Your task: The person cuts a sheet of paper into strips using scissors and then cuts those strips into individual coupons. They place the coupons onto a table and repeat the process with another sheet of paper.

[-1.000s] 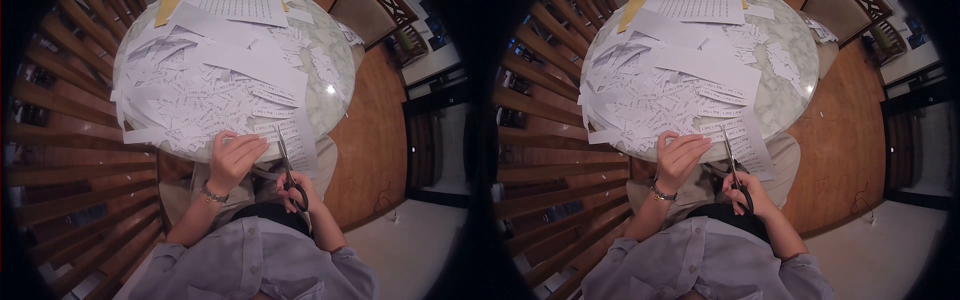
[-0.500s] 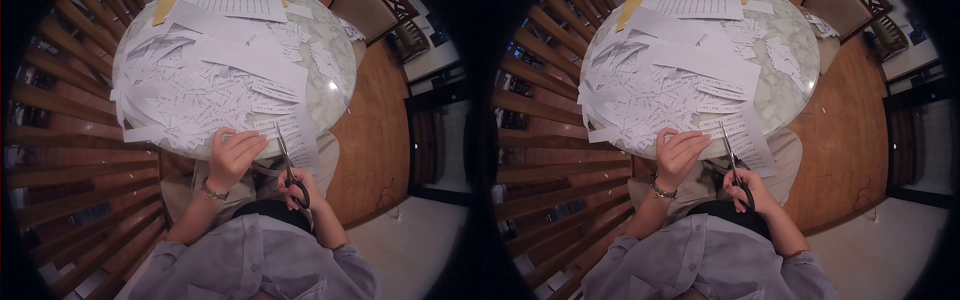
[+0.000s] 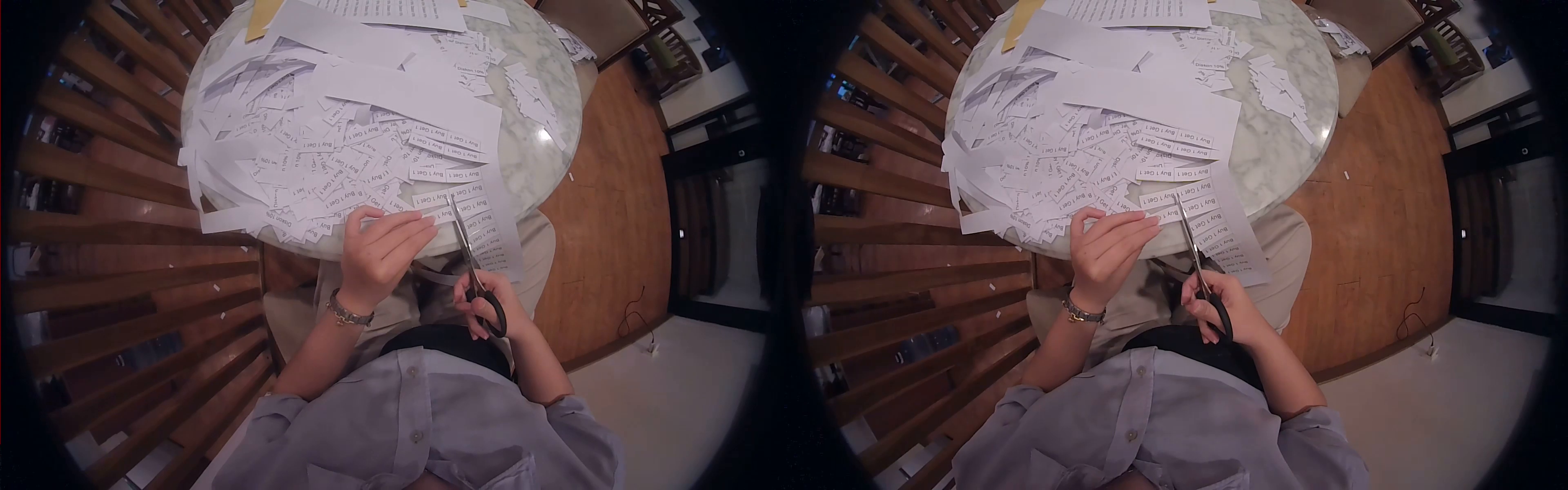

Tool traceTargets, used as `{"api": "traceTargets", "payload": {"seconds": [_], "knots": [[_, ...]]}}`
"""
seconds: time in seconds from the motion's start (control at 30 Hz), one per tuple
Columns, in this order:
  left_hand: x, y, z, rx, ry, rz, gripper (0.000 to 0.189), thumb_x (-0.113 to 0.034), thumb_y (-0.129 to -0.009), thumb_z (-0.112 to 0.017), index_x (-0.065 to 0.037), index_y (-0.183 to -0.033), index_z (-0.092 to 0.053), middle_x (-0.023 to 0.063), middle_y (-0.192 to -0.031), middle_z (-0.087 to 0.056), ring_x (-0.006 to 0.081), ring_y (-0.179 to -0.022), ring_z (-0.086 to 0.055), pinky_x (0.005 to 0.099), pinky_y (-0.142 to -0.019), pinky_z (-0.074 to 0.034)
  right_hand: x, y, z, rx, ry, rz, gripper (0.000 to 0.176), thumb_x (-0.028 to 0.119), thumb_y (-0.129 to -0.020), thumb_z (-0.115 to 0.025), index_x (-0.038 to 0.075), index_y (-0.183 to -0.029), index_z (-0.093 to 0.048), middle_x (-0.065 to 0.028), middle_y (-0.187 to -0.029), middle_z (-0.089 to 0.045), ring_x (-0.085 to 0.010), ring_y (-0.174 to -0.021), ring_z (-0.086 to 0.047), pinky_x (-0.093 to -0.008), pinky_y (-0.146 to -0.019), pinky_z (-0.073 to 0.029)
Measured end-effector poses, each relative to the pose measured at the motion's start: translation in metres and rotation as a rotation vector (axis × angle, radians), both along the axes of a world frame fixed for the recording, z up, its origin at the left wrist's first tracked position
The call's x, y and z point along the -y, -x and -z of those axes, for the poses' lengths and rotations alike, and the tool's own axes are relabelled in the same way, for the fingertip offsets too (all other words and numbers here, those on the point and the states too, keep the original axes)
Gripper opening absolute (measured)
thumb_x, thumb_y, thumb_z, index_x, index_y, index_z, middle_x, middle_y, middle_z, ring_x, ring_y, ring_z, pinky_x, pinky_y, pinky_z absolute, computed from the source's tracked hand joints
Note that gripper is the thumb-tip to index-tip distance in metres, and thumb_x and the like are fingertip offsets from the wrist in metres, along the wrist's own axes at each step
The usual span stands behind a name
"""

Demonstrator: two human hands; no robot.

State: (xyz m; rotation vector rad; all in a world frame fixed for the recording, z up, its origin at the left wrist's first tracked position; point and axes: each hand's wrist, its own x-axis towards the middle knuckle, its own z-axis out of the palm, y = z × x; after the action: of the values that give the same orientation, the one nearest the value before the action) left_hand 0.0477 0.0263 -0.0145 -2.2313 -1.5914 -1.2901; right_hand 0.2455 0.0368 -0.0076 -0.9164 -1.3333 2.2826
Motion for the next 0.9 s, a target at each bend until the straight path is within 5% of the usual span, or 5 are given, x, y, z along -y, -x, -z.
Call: {"api": "traceTargets", "payload": {"seconds": [0.57, 0.73, 0.9], "knots": [[0.002, 0.005, -0.006, -0.024, 0.001, -0.015, 0.017, -0.004, -0.062, -0.061, -0.011, -0.078, -0.062, -0.0025, -0.081, -0.062, 0.0119, -0.08, -0.058, 0.0314, -0.076, -0.03, 0.002, 0.001, 0.0, 0.023, 0.004, 0.017, 0.031, 0.026, -0.075, -0.059, -0.002, -0.079, -0.044, -0.0028, -0.055, -0.045, -0.0067, -0.032, -0.042, -0.0204, -0.032, -0.039], [-0.002, 0.034, -0.008, -0.104, -0.052, -0.243, 0.016, -0.005, -0.066, -0.056, -0.013, -0.079, -0.061, -0.0028, -0.087, -0.061, 0.0132, -0.085, -0.056, 0.0364, -0.08, -0.029, 0.005, -0.002, -0.001, -0.035, 0.023, 0.021, 0.026, 0.021, -0.075, -0.06, 0.0, -0.078, -0.045, -0.0008, -0.052, -0.043, -0.0061, -0.033, -0.041, -0.0203, -0.033, -0.038], [-0.006, 0.038, -0.016, -0.125, 0.093, -0.113, 0.022, -0.003, -0.064, -0.061, -0.015, -0.082, -0.061, -0.0034, -0.088, -0.062, 0.0147, -0.088, -0.056, 0.0369, -0.085, -0.026, 0.01, -0.011, 0.002, -0.136, 0.059, 0.028, 0.03, 0.024, -0.075, -0.06, -0.002, -0.079, -0.045, -0.002, -0.051, -0.045, -0.0076, -0.033, -0.044, -0.0208, -0.034, -0.04]]}}
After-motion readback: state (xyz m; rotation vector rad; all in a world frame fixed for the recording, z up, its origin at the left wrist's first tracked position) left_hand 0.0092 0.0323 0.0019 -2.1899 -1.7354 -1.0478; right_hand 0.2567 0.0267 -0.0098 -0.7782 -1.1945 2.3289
